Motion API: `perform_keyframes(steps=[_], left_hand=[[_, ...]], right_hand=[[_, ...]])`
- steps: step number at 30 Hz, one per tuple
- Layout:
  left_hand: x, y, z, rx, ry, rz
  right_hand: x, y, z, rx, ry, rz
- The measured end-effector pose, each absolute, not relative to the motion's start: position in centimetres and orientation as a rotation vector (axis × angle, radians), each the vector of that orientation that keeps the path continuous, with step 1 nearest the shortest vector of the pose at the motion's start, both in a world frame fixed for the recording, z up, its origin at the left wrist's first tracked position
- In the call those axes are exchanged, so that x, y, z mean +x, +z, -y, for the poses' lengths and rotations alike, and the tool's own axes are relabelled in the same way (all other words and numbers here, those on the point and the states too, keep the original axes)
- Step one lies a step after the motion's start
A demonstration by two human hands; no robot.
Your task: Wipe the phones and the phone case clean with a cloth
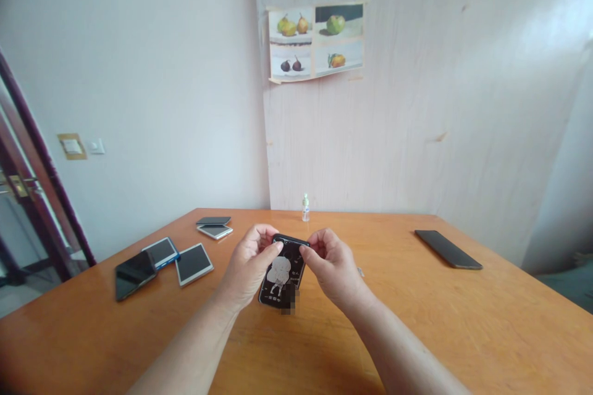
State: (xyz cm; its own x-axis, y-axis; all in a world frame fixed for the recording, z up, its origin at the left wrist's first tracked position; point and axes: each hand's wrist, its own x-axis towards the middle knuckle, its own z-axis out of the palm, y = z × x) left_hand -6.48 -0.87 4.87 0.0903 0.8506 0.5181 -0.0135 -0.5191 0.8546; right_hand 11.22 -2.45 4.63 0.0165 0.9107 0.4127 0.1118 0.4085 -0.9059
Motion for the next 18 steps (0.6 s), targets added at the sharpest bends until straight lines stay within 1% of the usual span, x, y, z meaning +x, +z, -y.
perform_keyframes(steps=[12,18], left_hand=[[-6.45,4.74,0.68,1.749,1.547,-0.885],[-6.54,4.76,0.48,1.730,1.519,-0.894]], right_hand=[[10.57,4.44,2.74,-1.057,0.609,1.458],[10.50,4.29,2.55,-1.061,0.588,1.444]])
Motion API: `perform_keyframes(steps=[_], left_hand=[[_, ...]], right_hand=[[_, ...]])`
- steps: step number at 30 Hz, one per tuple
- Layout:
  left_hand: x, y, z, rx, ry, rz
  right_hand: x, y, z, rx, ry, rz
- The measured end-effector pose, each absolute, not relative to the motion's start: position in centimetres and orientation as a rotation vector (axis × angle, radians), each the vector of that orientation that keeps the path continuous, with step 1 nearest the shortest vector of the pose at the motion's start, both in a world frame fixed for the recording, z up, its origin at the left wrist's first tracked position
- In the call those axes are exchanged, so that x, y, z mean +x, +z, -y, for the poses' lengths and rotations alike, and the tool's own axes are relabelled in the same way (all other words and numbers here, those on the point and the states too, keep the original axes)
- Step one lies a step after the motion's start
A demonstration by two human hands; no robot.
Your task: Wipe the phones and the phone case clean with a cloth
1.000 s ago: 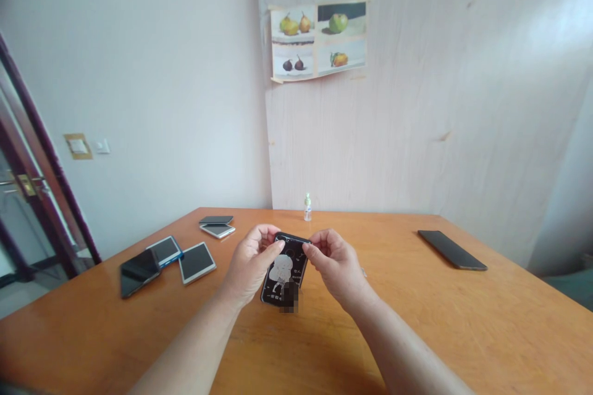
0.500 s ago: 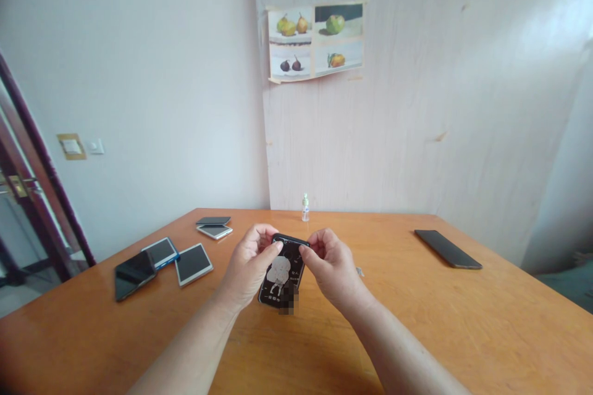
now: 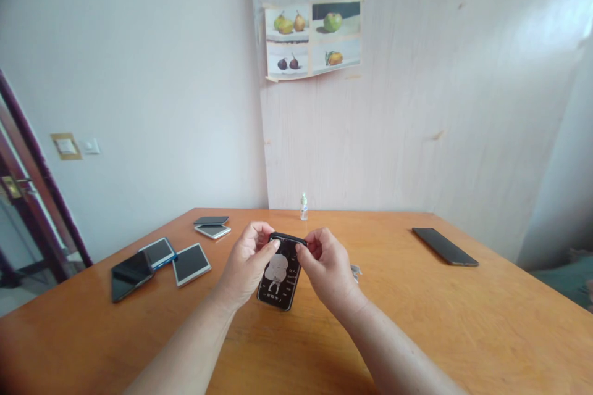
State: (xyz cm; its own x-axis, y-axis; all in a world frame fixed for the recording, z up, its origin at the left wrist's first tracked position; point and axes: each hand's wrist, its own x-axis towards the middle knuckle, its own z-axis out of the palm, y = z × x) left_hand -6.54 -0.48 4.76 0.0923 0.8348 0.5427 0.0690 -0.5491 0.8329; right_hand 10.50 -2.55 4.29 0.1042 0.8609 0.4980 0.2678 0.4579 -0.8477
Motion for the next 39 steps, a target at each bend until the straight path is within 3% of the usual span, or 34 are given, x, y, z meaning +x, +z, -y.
perform_keyframes(steps=[14,22,39], left_hand=[[-6.9,4.9,0.4,1.733,1.480,-0.905],[-6.5,5.1,0.9,1.727,1.400,-0.838],[-6.0,5.3,1.2,1.730,1.433,-0.829]], right_hand=[[10.5,4.5,2.5,-1.064,0.669,1.479],[11.5,5.5,2.9,-1.016,0.919,1.453],[11.5,5.3,2.8,-1.068,0.734,1.518]])
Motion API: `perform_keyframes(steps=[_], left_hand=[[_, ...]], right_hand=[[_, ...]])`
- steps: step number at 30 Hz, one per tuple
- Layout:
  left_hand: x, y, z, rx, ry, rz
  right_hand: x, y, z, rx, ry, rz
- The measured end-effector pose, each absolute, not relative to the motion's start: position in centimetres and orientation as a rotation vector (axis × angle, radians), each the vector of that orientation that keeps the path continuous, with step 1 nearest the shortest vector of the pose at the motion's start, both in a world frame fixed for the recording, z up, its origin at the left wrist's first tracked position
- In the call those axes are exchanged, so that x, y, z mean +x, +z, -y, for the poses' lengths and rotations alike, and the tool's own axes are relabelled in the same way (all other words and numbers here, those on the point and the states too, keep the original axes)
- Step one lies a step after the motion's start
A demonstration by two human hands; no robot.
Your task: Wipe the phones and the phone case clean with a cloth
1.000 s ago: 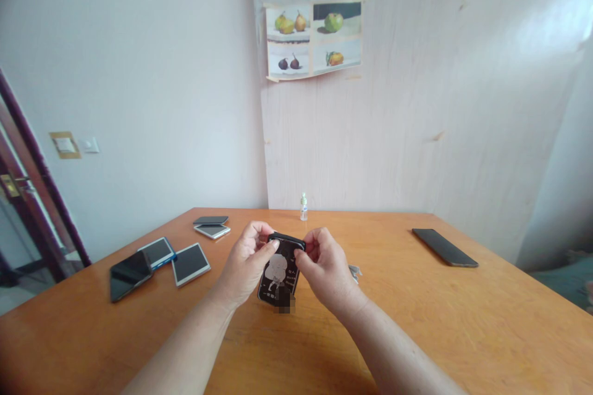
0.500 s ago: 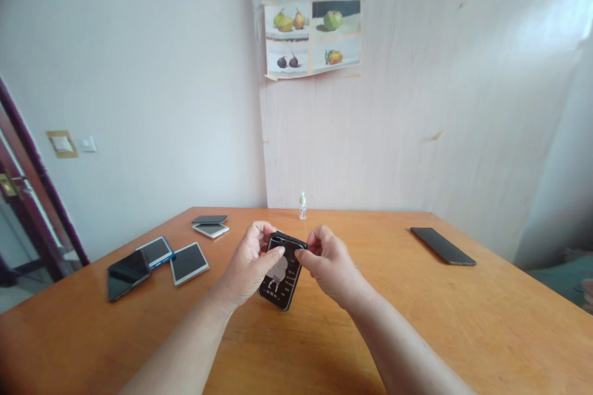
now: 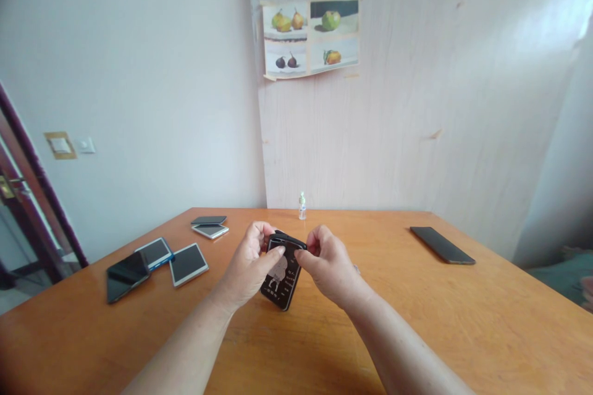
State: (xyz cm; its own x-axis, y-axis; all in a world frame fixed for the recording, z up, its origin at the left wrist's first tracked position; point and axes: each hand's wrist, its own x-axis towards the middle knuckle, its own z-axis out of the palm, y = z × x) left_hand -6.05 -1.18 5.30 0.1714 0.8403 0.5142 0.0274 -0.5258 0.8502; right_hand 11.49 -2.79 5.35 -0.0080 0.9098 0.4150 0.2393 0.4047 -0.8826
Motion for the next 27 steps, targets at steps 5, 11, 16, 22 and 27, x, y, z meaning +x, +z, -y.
perform_keyframes(steps=[5,11,16,22,27], left_hand=[[-6.1,5.2,1.1,1.708,1.429,-0.839],[-6.3,4.6,0.6,1.729,1.425,-0.817],[-6.2,3.9,0.3,1.793,1.500,-0.905],[-5.3,2.5,1.0,2.005,1.414,-0.867],[-4.7,1.4,1.2,2.092,1.236,-0.828]], right_hand=[[11.3,4.9,2.5,-1.040,0.782,1.469],[11.0,4.1,2.3,-0.971,0.981,1.440],[10.4,3.0,2.1,-0.991,1.063,1.487],[10.6,2.4,1.6,-1.071,1.014,1.259],[10.5,2.7,2.1,-1.056,1.014,1.187]])
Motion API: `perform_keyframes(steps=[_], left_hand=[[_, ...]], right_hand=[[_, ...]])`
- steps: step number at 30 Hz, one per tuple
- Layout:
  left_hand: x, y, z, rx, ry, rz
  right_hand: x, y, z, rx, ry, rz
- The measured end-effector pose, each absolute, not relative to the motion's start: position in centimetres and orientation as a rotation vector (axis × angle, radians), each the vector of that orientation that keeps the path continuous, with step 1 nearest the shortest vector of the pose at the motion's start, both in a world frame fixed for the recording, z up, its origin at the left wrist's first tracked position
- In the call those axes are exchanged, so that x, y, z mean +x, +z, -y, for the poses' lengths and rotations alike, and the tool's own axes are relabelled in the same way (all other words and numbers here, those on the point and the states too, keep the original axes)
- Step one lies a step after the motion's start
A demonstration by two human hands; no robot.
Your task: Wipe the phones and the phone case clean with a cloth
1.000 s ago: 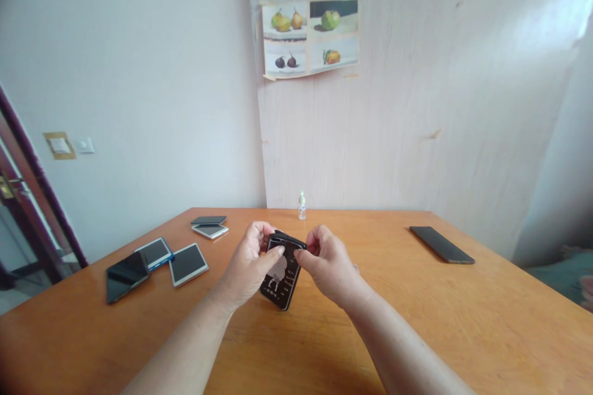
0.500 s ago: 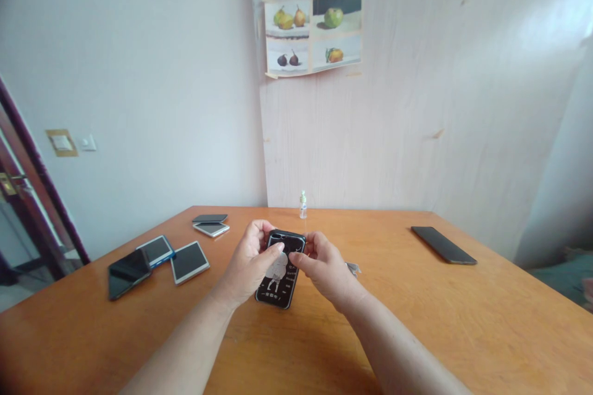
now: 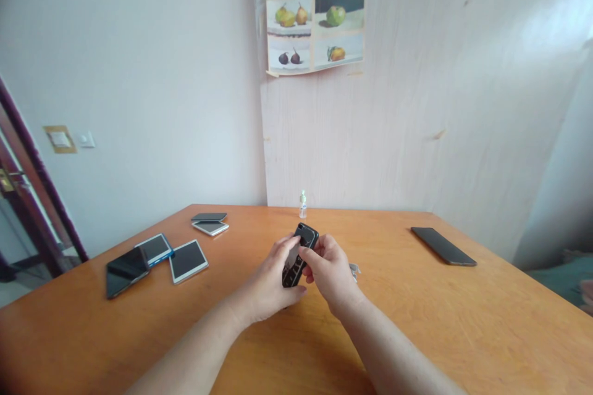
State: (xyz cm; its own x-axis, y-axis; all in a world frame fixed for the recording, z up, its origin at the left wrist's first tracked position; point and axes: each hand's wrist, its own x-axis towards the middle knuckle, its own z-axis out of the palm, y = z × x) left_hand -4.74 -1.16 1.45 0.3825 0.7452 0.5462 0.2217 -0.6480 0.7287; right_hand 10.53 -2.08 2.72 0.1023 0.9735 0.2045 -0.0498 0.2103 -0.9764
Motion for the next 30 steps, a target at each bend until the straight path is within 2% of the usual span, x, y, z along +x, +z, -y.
perform_keyframes(steps=[4,9,13,17,30], left_hand=[[-4.9,2.0,1.2,1.781,1.068,-0.809],[-5.4,3.3,1.4,1.239,0.985,-0.541],[-5.4,3.1,1.2,1.027,0.892,-0.438],[-5.0,2.2,0.6,1.037,0.972,-0.505],[-4.4,3.2,1.1,1.169,1.402,-0.606]], right_hand=[[10.6,3.0,2.2,-0.975,1.036,1.233],[11.8,3.2,1.5,-1.191,0.711,1.015],[12.4,2.4,0.9,-1.031,1.072,1.055],[12.0,1.9,0.8,-0.840,1.250,1.000],[9.4,2.9,2.9,-0.672,1.177,1.035]])
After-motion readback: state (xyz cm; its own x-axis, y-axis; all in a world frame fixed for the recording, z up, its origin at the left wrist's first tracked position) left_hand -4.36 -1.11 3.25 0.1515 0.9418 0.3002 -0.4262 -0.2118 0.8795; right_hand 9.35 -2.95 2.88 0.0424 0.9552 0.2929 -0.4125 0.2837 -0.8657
